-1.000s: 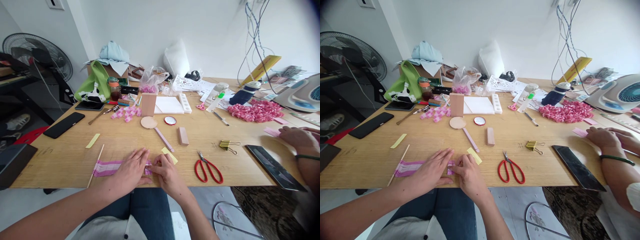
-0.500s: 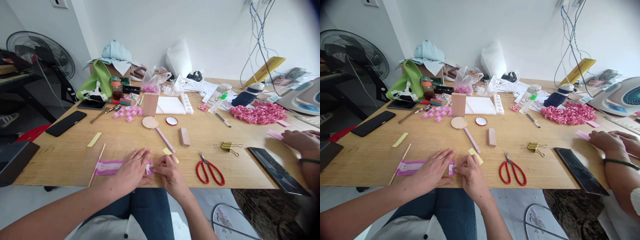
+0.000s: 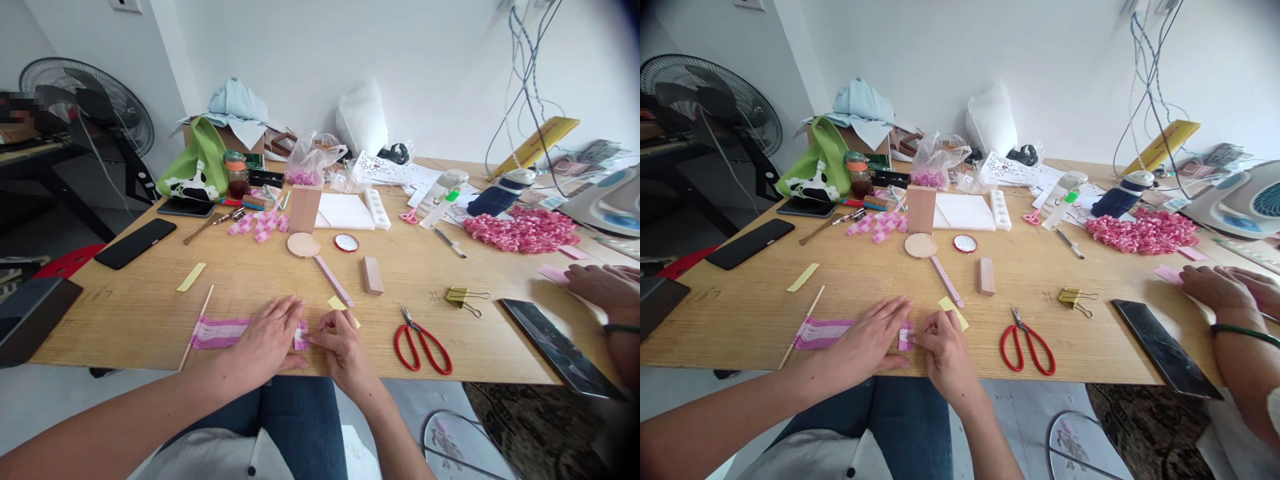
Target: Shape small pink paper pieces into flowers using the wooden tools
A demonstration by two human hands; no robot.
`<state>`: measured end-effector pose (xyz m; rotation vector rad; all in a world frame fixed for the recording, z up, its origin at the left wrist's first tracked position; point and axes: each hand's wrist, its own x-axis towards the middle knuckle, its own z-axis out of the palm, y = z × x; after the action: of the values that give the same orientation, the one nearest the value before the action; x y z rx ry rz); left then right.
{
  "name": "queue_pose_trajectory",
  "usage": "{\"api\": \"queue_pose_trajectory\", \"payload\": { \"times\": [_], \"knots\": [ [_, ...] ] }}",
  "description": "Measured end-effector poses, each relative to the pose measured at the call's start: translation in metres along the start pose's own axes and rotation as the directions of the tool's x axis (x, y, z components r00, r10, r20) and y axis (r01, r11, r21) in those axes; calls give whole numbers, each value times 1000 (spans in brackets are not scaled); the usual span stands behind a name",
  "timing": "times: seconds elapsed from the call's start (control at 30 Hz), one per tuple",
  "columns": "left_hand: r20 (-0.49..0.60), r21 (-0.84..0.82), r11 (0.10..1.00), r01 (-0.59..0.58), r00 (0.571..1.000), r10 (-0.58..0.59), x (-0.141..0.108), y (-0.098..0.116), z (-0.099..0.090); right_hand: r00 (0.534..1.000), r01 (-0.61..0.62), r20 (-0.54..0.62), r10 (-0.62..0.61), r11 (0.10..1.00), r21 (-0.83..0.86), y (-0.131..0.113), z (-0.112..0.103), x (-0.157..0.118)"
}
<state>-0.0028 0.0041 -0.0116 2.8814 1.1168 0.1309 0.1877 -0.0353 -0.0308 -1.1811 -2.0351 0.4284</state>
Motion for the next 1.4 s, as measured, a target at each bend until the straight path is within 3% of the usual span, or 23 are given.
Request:
{"api": "queue_pose_trajectory", "payload": {
  "times": [0.63, 0.87, 1.0, 1.27, 1.4],
  "knots": [
    [-23, -7, 1000, -3, 1000, 3, -1, -3, 6, 999, -18, -45, 16, 999, -34, 3, 2, 1],
    [-7, -15, 1000, -8, 1000, 8, 0, 0, 0, 998, 24, 55, -28, 997, 74, -8, -6, 3],
    [-9, -27, 1000, 4, 1000, -4, 0, 0, 0, 994, 35, 97, -40, 998, 54, -10, -7, 5],
    [42, 9, 1000, 10, 999, -10, 1, 2, -4, 1000, 1, 3, -1, 998, 69, -1, -3, 0],
    [42, 18, 1000, 8, 999, -9, 1, 2, -3, 1000, 1, 8, -2, 998, 70, 0, -2, 0]
  ]
}}
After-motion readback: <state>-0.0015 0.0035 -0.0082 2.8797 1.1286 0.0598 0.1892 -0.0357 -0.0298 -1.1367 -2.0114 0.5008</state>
